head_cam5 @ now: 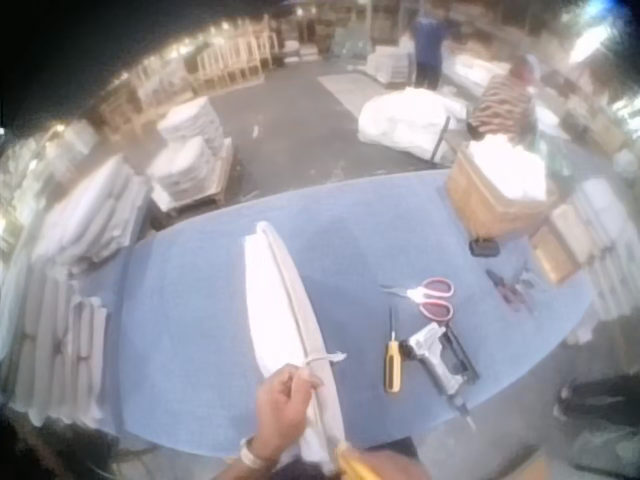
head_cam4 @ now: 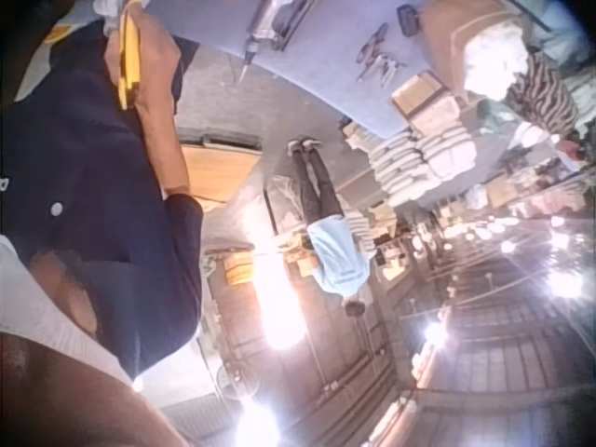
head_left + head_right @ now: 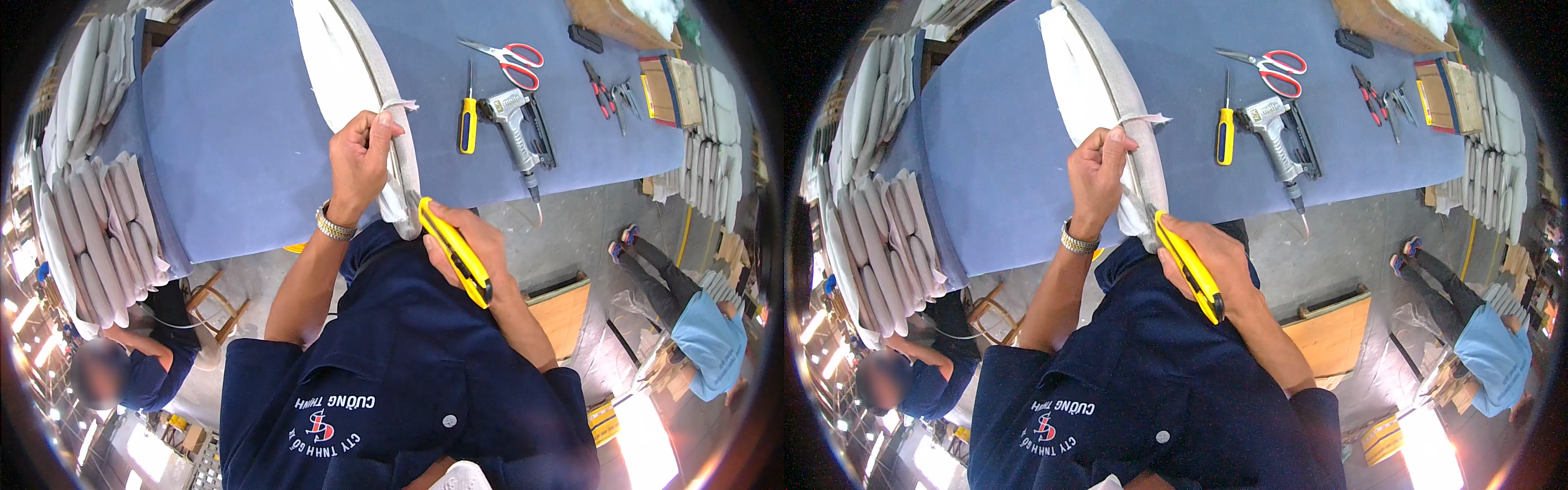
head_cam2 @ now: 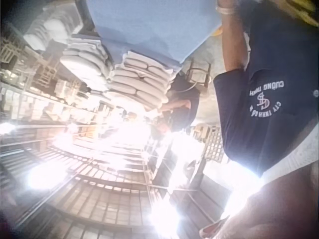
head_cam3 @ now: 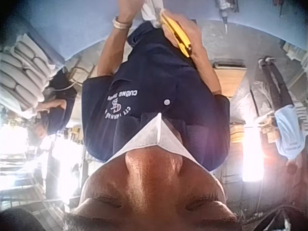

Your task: The person staples a white cushion cover, trims excess fabric with a utility knife, and folds the cushion. They then place the finished cushion on a stack of similar cushions.

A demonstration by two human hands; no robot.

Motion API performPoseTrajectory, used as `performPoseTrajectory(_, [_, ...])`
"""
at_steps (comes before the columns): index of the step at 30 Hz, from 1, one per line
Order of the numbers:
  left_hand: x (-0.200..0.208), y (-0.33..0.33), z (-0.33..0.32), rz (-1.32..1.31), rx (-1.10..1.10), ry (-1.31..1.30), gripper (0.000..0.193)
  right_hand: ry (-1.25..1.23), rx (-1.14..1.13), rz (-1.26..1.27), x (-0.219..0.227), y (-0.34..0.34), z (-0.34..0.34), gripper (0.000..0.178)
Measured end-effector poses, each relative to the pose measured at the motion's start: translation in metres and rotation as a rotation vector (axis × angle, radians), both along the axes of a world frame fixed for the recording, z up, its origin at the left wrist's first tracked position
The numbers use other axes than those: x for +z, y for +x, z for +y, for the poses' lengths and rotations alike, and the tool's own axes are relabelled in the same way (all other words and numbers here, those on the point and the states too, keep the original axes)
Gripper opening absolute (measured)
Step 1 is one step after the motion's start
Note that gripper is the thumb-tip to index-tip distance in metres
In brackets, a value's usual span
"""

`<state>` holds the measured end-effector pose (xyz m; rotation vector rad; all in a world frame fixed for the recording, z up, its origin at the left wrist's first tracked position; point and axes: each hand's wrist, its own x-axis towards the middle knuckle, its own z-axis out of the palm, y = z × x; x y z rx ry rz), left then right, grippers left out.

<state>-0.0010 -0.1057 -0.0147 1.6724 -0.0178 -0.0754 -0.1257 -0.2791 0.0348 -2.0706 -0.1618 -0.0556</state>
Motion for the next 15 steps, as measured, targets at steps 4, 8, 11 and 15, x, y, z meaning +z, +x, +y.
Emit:
performPoseTrajectory(4, [0.0003,0.0024,-0.0003,0.003,-0.029,0.024,0.038,-0.009,-0.06,-0.023,0.0031,0.007,0.0022,0.038])
performPoseTrajectory(8, [-0.0018,0.0031,-0.002,0.023,-0.01,-0.001,0.038,0.016,-0.017,-0.058,-0.0052,0.0101,0.006,0.042])
performPoseTrajectory(11, [0.0,0.0029,-0.0051,0.003,0.035,-0.034,0.037,-0.008,0.012,-0.055,-0.0046,0.0098,0.006,0.042])
performPoseTrajectory(15, [-0.0007,0.0022,-0.0081,0.005,0.094,-0.049,0.036,0.003,0.035,0.002,-0.0033,0.0012,0.0062,0.044])
